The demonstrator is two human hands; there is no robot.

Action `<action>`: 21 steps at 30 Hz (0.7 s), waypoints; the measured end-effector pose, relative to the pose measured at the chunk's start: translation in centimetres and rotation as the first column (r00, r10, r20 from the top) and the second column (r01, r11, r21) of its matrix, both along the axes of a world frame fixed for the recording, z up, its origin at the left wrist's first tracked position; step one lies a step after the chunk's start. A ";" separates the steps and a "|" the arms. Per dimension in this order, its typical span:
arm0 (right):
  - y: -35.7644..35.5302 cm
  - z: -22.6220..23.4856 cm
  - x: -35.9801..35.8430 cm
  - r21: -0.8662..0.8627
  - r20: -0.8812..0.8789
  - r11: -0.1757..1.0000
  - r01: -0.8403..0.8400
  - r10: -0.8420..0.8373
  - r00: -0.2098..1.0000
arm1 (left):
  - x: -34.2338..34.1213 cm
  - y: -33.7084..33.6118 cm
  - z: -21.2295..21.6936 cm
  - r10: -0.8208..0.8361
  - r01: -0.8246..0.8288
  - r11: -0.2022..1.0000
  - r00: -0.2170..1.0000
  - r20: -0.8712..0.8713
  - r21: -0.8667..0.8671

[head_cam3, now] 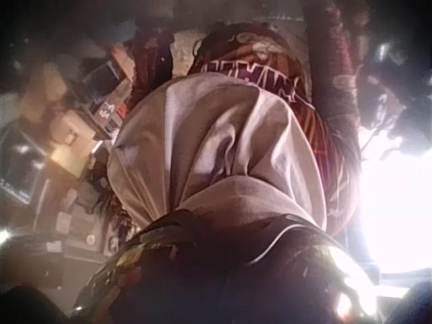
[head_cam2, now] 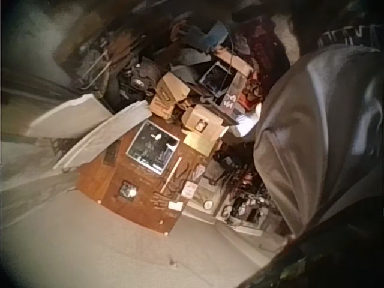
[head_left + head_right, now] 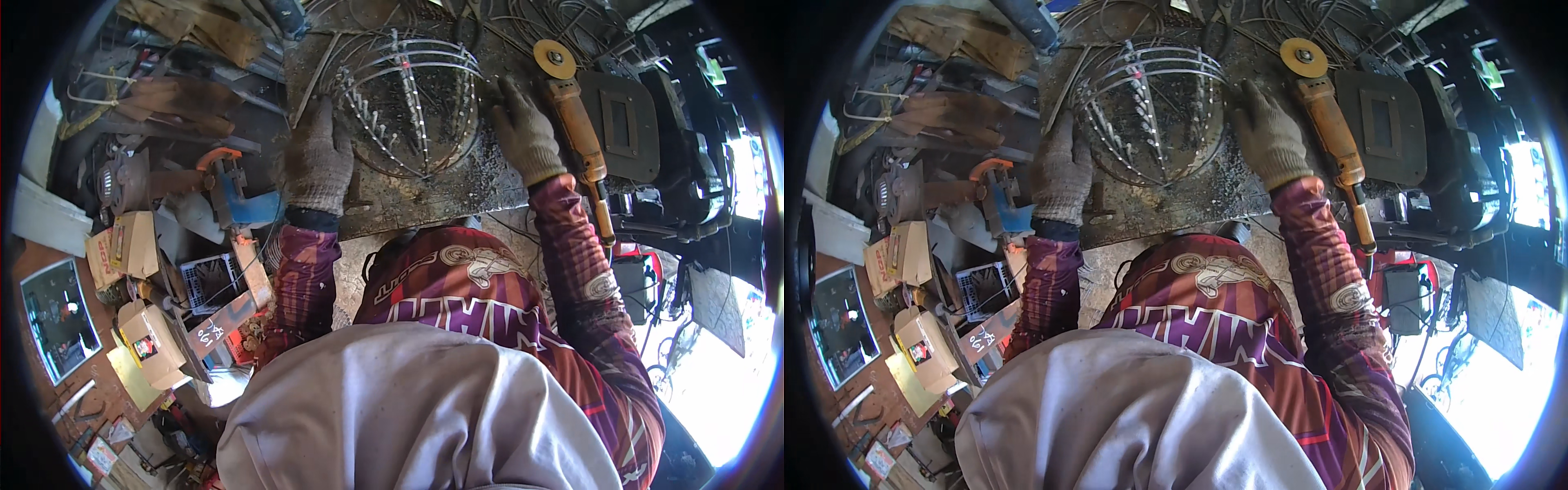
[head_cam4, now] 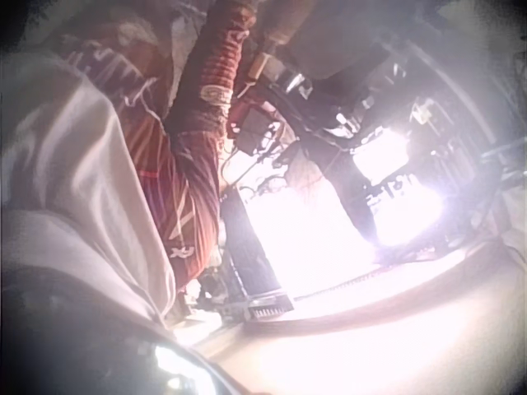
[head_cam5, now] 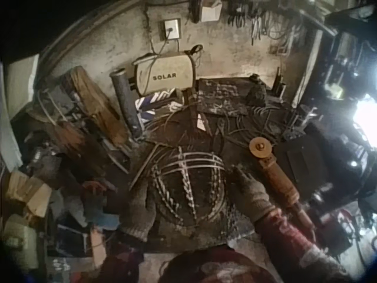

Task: The person positions metal rings and bars to form a cage-like structure and then welds the components together using a welding torch.

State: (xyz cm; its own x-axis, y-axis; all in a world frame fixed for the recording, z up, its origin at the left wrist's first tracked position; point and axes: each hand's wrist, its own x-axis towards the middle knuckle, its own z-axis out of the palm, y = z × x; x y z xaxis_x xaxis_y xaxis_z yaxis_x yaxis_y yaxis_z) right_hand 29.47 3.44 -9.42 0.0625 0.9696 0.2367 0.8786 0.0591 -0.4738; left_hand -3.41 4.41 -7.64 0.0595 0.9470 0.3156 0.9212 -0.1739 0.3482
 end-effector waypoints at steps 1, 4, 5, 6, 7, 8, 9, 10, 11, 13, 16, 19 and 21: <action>0.7 0.9 -0.6 -0.080 0.017 0.997 0.010 -0.009 1.000 | -0.3 -0.1 -0.2 0.017 -0.017 1.000 1.000 -0.008 -0.001; 1.5 1.4 -1.7 -0.190 0.034 0.982 0.010 -0.003 0.999 | -0.7 0.1 -1.0 -0.028 0.025 0.998 0.998 0.050 0.063; 1.6 1.3 -1.9 -0.218 0.034 0.976 0.011 -0.003 0.999 | -0.6 0.0 -1.1 -0.018 0.015 0.998 0.999 0.048 0.060; 1.7 1.1 -1.8 -0.220 0.032 0.975 0.005 0.002 0.999 | -0.5 0.1 -1.3 -0.024 0.019 0.997 0.998 0.059 0.080; 1.7 0.7 -1.6 -0.202 0.015 0.979 0.002 0.002 1.000 | -0.4 0.1 -1.5 -0.031 0.024 0.995 0.997 0.068 0.100; 1.7 0.5 -1.5 -0.182 -0.001 0.983 0.000 0.000 1.000 | -0.4 0.1 -1.6 -0.029 0.022 0.995 0.997 0.067 0.098; 1.8 0.7 -1.7 -0.183 -0.002 0.983 -0.002 0.001 1.000 | -0.4 0.1 -1.7 -0.032 0.027 0.996 0.998 0.058 0.084; 1.8 0.9 -2.0 -0.194 0.015 0.981 -0.003 0.006 1.000 | -0.4 0.2 -1.8 -0.036 0.032 0.997 0.998 0.049 0.069; 1.7 1.1 -2.2 -0.206 0.031 0.979 -0.004 0.011 0.999 | -0.6 0.1 -1.9 -0.036 0.033 0.997 0.998 0.049 0.070; 1.8 0.9 -2.2 -0.208 0.030 0.978 -0.002 0.008 1.000 | -0.9 0.0 -1.7 -0.040 0.040 0.998 0.999 0.009 0.058; 1.6 1.4 -2.4 -0.214 -0.004 0.977 -0.005 0.004 1.000 | -0.9 -0.1 -1.1 -0.021 0.021 1.000 1.000 -0.023 0.022; 1.3 1.1 -1.8 -0.145 -0.021 0.989 -0.014 0.011 1.000 | -0.9 0.0 -0.5 -0.055 0.055 0.998 0.998 0.005 -0.014; 0.8 0.8 -1.5 -0.074 -0.007 0.997 -0.024 0.024 1.000 | -1.6 0.3 -0.1 -0.069 0.069 0.998 0.995 0.073 0.007</action>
State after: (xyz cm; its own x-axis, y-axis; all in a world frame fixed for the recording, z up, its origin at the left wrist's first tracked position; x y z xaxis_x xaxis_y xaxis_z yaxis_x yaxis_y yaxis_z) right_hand 28.01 4.23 -8.65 0.0401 0.9857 0.1636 0.8745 0.0446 -0.4829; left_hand -5.02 4.71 -7.79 0.1012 0.9400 0.3260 0.8790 -0.2379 0.4131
